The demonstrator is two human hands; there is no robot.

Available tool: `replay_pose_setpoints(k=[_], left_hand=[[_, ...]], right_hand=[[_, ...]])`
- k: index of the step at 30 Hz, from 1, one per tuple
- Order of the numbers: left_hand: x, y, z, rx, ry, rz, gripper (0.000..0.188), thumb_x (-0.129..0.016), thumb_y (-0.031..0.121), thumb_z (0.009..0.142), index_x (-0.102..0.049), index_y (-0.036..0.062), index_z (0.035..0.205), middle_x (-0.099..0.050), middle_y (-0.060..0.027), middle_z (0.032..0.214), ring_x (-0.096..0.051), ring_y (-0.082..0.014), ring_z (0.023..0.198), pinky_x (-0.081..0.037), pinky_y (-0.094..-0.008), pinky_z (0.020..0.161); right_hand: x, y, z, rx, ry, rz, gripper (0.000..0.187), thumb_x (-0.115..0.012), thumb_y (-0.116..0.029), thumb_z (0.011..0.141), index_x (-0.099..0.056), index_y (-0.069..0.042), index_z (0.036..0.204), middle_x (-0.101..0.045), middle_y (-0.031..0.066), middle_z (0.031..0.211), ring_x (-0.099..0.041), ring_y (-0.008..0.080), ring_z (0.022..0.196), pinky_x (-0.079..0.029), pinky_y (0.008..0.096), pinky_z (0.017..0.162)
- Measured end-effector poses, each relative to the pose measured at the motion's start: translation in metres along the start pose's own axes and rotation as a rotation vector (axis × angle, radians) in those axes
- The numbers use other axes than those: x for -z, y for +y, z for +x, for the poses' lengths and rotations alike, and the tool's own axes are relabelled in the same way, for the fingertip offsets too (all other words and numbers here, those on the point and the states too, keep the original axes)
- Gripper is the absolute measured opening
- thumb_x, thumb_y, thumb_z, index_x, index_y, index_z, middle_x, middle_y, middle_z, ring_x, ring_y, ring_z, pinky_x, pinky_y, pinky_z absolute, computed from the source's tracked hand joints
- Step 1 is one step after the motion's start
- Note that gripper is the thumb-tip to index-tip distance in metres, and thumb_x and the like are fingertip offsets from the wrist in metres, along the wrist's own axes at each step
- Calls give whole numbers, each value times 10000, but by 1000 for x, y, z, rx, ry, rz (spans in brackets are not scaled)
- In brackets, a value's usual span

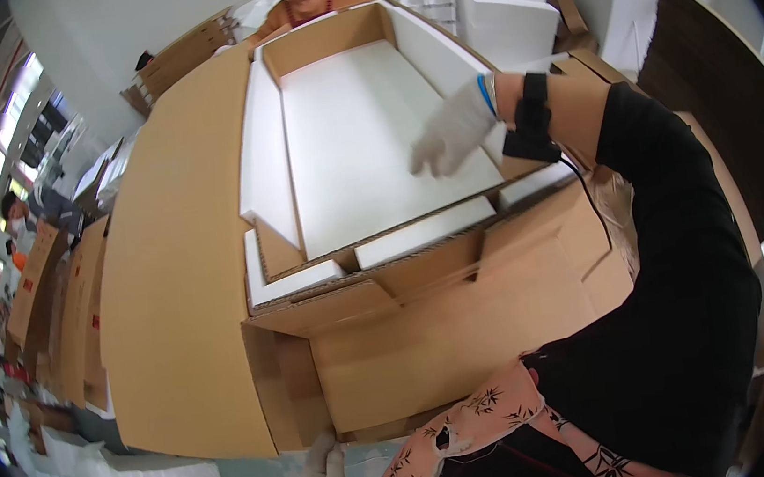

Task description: The person assembles cardboard boxes and packs them with white foam inserts. They place corner protectors and large foam sheets inside the boxes, then use a tape dispenser to seal the cardboard flaps. The process is repeated for multiple boxes in a warehouse setting.

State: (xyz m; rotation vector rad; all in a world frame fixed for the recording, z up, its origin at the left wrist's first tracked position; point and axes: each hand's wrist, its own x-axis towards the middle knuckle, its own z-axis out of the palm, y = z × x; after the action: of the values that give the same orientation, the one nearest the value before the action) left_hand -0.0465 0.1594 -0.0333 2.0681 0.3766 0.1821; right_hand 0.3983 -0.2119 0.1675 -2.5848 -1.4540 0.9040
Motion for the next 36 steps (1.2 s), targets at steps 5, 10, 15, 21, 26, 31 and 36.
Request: replay_pose_setpoints(k=[5,10,15,21,26,31,36], left_hand=[[3,26,-25,216,-26,22,296,-578,145,977,-642,-63,1178,-672,-111,992,-609,-204,992,-494,-315,898],[-7,-68,-34,519,-90,-11,415,-642,215,909,-620,-66,1213,-681,-159,1104,-646,-258,1039,-505,-356,925],[-63,-107,-24,623,-289,208,422,-630,199,909,-614,-69,1234,-695,-150,1108,-663,-246,1028,-510,-348,916],[-123,-74,-34,642,-441,370,424,-629,214,912,-617,-59,1237,-692,-156,1124,-660,-255,1046,-505,-351,928],[-149,-44,-32,611,-528,452,427,-629,227,915,-620,-50,1239,-689,-160,1138,-657,-262,1061,-502,-354,939],[-161,-31,-15,582,-601,548,429,-628,239,917,-622,-41,1241,-686,-165,1151,-653,-269,1076,-499,-357,949],[-171,-39,3,520,-722,632,431,-627,252,919,-625,-33,1244,-683,-170,1165,-650,-276,1092,-495,-360,959]], right_hand=[[-35,-22,-178,-13,976,368,454,-614,-198,935,-563,-45,1359,-684,88,1185,-615,142,1107,-475,278,992],[-182,41,-317,-769,1318,417,425,-604,-258,923,-608,-73,1306,-706,100,1121,-658,200,1032,-512,318,921],[-348,137,-355,-1335,1093,304,366,-592,-312,856,-683,-122,1155,-700,175,1118,-648,358,1075,-515,433,898],[-428,184,-284,-1187,880,456,506,-650,-316,835,-596,-104,1291,-687,203,1137,-633,383,1097,-509,441,923],[-417,223,-259,-1140,1032,502,475,-623,-263,835,-603,-64,1266,-684,231,1130,-648,393,1082,-524,464,893],[-420,207,-270,-958,1046,579,454,-607,-295,849,-617,-87,1253,-694,202,1123,-654,390,1056,-523,462,892],[-463,106,-318,-950,1047,747,524,-605,-367,869,-587,-115,1328,-685,184,1167,-642,374,1088,-511,452,926]])
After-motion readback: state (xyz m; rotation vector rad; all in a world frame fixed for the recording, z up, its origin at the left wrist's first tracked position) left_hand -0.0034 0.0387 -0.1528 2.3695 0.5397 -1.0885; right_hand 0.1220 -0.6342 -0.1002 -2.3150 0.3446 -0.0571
